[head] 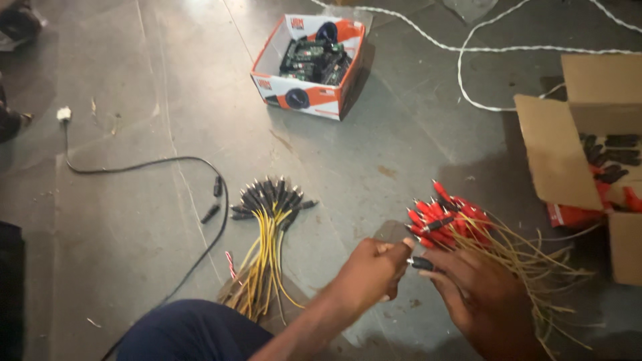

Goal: The person sits on the floor and repeatedly picks up red and black audio connectors, attaching them to yellow wires by hand. They place the assembled cables into a pile on the floor. Cardboard boxes and a speaker box are visible nearby.

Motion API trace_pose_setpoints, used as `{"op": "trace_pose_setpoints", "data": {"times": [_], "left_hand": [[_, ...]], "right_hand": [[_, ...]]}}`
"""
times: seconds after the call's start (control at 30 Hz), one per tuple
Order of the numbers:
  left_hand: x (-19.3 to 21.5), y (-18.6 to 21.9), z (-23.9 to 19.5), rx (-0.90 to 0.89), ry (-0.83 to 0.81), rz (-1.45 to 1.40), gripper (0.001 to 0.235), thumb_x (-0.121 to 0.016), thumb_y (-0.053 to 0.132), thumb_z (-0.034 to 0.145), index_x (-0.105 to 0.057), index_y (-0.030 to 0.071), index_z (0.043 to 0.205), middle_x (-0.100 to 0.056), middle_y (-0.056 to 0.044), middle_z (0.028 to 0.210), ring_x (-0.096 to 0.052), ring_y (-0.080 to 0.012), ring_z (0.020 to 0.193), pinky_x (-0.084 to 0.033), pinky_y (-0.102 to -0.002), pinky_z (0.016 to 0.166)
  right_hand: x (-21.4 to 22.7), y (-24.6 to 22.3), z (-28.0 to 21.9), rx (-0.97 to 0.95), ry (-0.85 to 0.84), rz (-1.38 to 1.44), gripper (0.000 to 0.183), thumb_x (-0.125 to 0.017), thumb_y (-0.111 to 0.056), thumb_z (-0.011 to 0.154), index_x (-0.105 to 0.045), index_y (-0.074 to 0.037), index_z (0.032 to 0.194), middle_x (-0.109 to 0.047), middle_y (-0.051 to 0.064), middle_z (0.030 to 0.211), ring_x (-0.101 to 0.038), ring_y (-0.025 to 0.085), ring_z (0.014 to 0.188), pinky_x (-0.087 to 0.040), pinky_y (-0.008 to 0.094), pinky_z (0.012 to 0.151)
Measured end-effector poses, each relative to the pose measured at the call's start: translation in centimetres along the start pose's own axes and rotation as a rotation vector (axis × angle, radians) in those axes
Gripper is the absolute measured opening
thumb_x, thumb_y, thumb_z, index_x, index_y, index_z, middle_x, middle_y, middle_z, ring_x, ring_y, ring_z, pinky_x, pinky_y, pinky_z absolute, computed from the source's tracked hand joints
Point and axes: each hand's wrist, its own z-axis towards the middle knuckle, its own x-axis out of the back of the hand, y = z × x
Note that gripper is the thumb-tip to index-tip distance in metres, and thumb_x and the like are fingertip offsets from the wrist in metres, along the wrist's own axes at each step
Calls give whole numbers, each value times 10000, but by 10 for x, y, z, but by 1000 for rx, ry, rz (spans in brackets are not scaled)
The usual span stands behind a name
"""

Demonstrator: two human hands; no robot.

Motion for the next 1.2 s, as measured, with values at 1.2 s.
{"op": "trace_pose_setpoints", "data": {"times": [1.2], "left_hand": [[-9,10,-11,-339,24,261,248,-672,226,988,-595,48,833,-515,8,633,-430,-58,578,-372,-259,514]], "right_hand": [[-12,47,-27,-617,-287,530,472,-488,-313,1129,-676,-7,822,-540,21,599,-498,111,549,-413,297,531]]}}
